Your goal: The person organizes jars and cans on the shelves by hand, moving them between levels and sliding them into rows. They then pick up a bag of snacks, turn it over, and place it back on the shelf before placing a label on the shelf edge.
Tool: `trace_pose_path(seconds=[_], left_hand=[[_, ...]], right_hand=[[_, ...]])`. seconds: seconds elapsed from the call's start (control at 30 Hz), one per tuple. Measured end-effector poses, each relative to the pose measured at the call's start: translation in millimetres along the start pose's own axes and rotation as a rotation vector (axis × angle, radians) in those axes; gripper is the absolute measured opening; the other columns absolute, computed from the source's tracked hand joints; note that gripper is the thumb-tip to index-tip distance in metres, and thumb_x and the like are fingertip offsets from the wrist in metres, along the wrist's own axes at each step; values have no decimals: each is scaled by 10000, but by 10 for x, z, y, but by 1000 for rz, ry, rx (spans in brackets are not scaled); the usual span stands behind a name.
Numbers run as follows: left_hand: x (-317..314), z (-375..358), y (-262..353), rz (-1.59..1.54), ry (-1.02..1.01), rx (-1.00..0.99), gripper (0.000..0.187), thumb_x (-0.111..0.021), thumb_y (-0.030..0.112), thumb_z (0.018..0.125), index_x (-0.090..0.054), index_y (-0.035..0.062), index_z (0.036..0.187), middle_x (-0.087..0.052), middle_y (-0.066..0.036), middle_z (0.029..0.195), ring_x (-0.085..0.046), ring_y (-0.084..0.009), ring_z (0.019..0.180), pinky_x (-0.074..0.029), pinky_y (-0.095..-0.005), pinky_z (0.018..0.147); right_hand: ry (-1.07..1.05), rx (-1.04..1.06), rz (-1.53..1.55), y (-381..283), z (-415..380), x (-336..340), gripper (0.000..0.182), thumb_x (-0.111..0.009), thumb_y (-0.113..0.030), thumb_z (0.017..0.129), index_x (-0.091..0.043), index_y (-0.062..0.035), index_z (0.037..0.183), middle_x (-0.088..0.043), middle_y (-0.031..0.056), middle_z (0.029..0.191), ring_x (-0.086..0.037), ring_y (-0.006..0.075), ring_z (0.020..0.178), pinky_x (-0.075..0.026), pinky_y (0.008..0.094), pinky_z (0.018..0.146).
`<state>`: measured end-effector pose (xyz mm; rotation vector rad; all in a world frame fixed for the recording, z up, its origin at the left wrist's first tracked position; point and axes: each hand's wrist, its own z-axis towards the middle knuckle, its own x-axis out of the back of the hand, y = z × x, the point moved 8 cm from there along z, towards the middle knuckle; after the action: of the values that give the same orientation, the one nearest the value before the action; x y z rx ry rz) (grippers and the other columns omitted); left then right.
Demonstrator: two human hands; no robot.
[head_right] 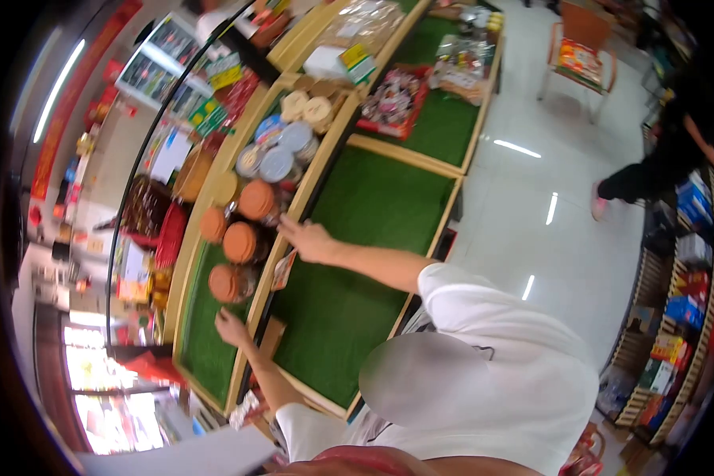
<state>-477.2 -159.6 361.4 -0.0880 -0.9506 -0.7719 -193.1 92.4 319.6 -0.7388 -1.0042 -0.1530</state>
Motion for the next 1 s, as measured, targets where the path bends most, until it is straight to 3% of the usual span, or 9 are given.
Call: trace_pose_path(seconds=[0.2,0.23,0.33,0.47,0.77,0.87,0.97,1.0], left_hand=[[-117,5,-128,-246,-55,9,480,-467,387,1044,-673,-46,1065,-647,-236,1025,-608,-429,925,-477,-498,775],[-103,0,-97,-250,-69,6,484,-464,397,1044,-672,-40,1062,-641,-224,1015,-607,-423,914,-477,-499,769],[-181,-4,-149,-240,-137,29,494,-456,419,1045,-670,-26,1055,-630,-202,1001,-605,-411,898,-476,-502,757],[-218,8,-173,-196,-152,1,497,-454,431,1043,-670,-17,1049,-622,-190,989,-608,-396,895,-473,-500,743],[-124,-26,35,-253,-181,-97,455,-476,389,1039,-643,-29,973,-583,-189,947,-596,-389,845,-449,-511,702],[-35,-140,175,-295,-163,-205,429,-489,361,1037,-618,-35,933,-565,-190,912,-586,-394,809,-438,-505,672],[-99,-190,132,-236,-161,-293,400,-494,338,1034,-610,-26,917,-559,-178,886,-581,-404,769,-435,-505,638],[-121,-205,156,-214,-161,-300,395,-495,334,1034,-609,-23,913,-558,-175,882,-581,-406,764,-433,-508,633]], right_hand=[[58,35,13,8,-20,-14,817,-726,-79,725,-419,-65,1482,-258,207,1588,-650,422,875,-574,458,725],[51,54,49,12,-18,-27,781,-668,-49,742,-416,-61,1482,-258,215,1585,-640,426,854,-569,464,711],[61,55,9,10,-10,-46,805,-740,-80,746,-420,-75,1484,-259,209,1585,-644,413,852,-567,450,711],[52,59,12,8,-8,-45,814,-740,-81,750,-408,-86,1494,-240,210,1594,-643,414,856,-567,443,689],[20,5,14,18,-48,20,817,-703,-51,739,-401,-125,1494,-274,136,1581,-647,440,921,-588,456,699],[-47,10,124,64,-153,124,748,-654,-36,788,-405,-147,1485,-304,90,1564,-650,392,969,-585,425,721],[149,259,453,303,-493,210,631,-578,-5,837,-441,-139,1439,-386,81,1482,-643,324,1004,-574,403,757],[110,176,408,451,-689,303,585,-550,6,849,-460,-130,1411,-436,84,1406,-632,309,1014,-563,405,774]])
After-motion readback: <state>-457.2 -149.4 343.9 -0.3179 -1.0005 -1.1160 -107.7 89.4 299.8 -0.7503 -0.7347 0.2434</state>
